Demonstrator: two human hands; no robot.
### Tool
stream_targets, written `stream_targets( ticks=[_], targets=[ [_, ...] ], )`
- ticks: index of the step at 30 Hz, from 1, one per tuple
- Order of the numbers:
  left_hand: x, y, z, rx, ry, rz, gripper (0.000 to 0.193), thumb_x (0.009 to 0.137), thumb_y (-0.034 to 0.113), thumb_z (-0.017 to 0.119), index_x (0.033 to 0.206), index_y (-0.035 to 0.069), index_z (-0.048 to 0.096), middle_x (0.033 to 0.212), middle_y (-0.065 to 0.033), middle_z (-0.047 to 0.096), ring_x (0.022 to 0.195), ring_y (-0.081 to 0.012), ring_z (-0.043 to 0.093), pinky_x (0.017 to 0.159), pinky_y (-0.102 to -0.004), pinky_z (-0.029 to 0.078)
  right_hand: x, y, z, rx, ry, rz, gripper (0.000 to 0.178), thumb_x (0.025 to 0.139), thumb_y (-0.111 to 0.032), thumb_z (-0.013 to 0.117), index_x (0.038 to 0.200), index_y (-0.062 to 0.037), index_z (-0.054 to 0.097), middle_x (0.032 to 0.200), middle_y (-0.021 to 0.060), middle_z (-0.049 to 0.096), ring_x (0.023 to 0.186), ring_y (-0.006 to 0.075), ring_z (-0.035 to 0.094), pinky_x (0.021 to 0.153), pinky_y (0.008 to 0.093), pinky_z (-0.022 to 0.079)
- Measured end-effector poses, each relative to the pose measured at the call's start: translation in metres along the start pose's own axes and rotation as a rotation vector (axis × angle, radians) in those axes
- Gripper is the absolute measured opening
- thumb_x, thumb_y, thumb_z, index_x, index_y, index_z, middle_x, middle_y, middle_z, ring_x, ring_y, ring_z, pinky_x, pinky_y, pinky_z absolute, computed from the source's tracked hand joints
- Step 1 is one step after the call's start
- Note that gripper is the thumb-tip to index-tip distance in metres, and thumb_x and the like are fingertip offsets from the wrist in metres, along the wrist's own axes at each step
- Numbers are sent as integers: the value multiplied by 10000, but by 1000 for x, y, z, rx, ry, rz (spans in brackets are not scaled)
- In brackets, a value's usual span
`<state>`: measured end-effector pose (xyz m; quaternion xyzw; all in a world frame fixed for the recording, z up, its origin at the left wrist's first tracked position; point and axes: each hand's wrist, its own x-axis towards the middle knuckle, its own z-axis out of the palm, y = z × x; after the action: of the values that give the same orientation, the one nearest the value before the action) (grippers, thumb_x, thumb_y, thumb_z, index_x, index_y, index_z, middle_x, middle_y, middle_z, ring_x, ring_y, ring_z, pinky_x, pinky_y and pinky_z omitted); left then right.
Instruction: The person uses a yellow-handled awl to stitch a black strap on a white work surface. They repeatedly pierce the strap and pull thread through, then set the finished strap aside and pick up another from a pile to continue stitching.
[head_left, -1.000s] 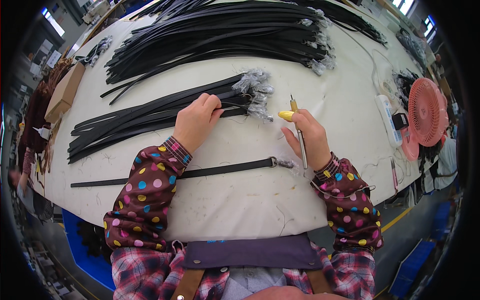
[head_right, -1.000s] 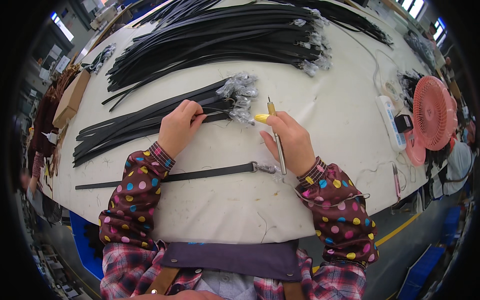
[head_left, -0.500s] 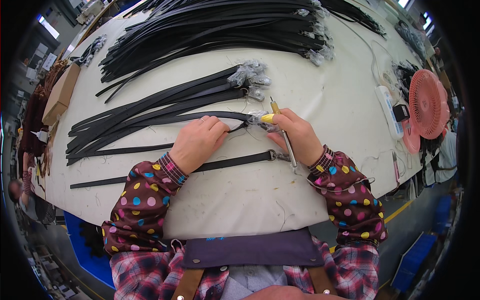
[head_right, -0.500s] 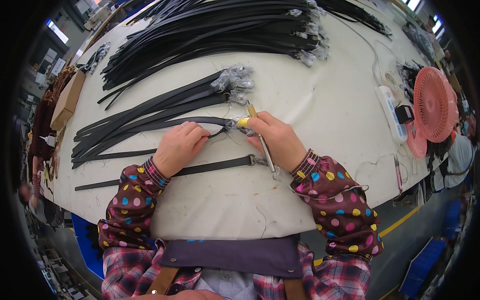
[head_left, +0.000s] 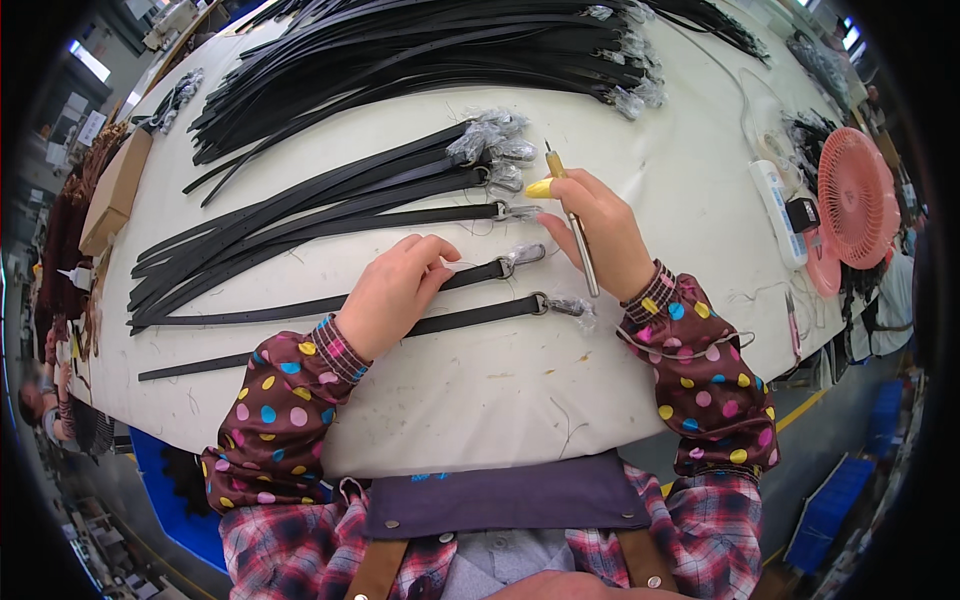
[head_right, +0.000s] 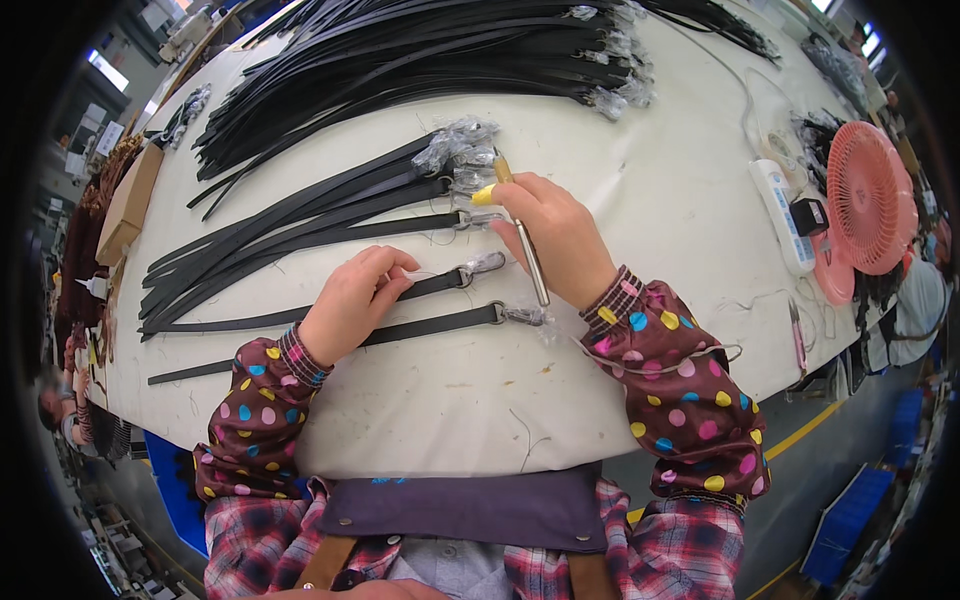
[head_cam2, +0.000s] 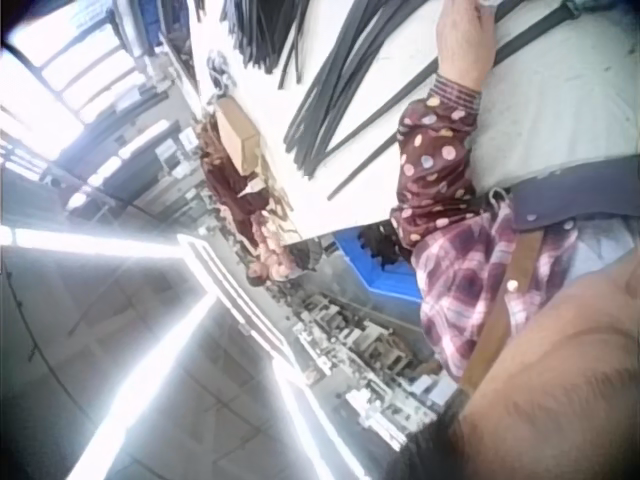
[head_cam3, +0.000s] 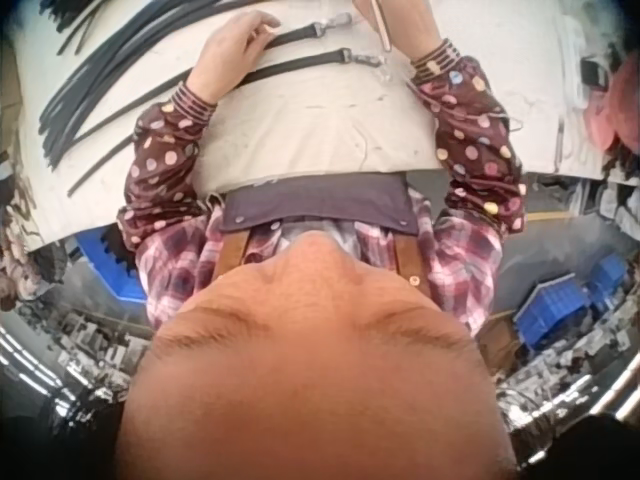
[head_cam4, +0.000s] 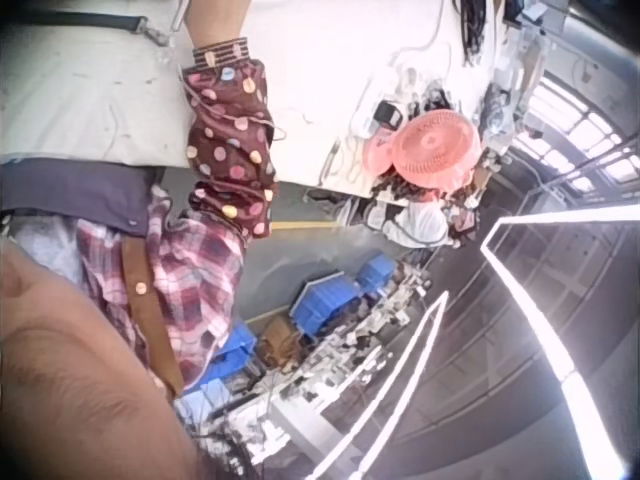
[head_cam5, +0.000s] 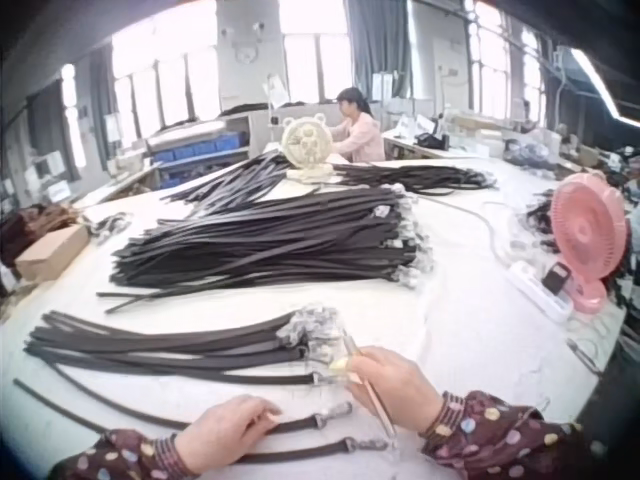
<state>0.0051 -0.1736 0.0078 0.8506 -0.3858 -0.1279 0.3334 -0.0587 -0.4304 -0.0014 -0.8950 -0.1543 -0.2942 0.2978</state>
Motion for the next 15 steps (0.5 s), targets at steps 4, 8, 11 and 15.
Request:
stream_targets(
  ticks=[4, 8, 11, 15],
  targets=[
    [-8, 5, 9, 364, 105, 166, 133, 884, 135, 667, 1000, 82, 629, 878, -73, 592, 826, -260, 619, 693, -361, 515, -27, -21, -3, 155, -134, 89, 256, 798, 0, 737, 1009, -34, 596, 931, 133, 609, 775, 300, 608, 679, 339, 503],
    [-7, 13, 9, 371, 59, 208, 193, 841, 150, 720, 1003, 87, 635, 897, -59, 588, 823, -274, 609, 711, -360, 508, -32, -13, 3, 163, -179, 63, 265, 792, 8, 740, 1017, -36, 607, 916, 126, 603, 751, 281, 596, 660, 345, 495],
    [-8, 19, 7, 232, 47, 160, 222, 824, 163, 741, 1005, 88, 636, 907, -57, 589, 824, -277, 612, 716, -362, 507, -33, -16, 2, 110, -164, 57, 287, 779, -2, 754, 1027, -38, 612, 952, 133, 609, 793, 288, 612, 684, 345, 508],
    [-23, 21, 9, 185, 0, 165, 234, 821, 180, 747, 1009, 99, 634, 903, -55, 583, 829, -263, 618, 714, -358, 512, -46, -24, -1, 78, -149, 86, 332, 757, -33, 782, 1043, -50, 615, 1037, 141, 619, 892, 309, 624, 747, 349, 528]
  ],
)
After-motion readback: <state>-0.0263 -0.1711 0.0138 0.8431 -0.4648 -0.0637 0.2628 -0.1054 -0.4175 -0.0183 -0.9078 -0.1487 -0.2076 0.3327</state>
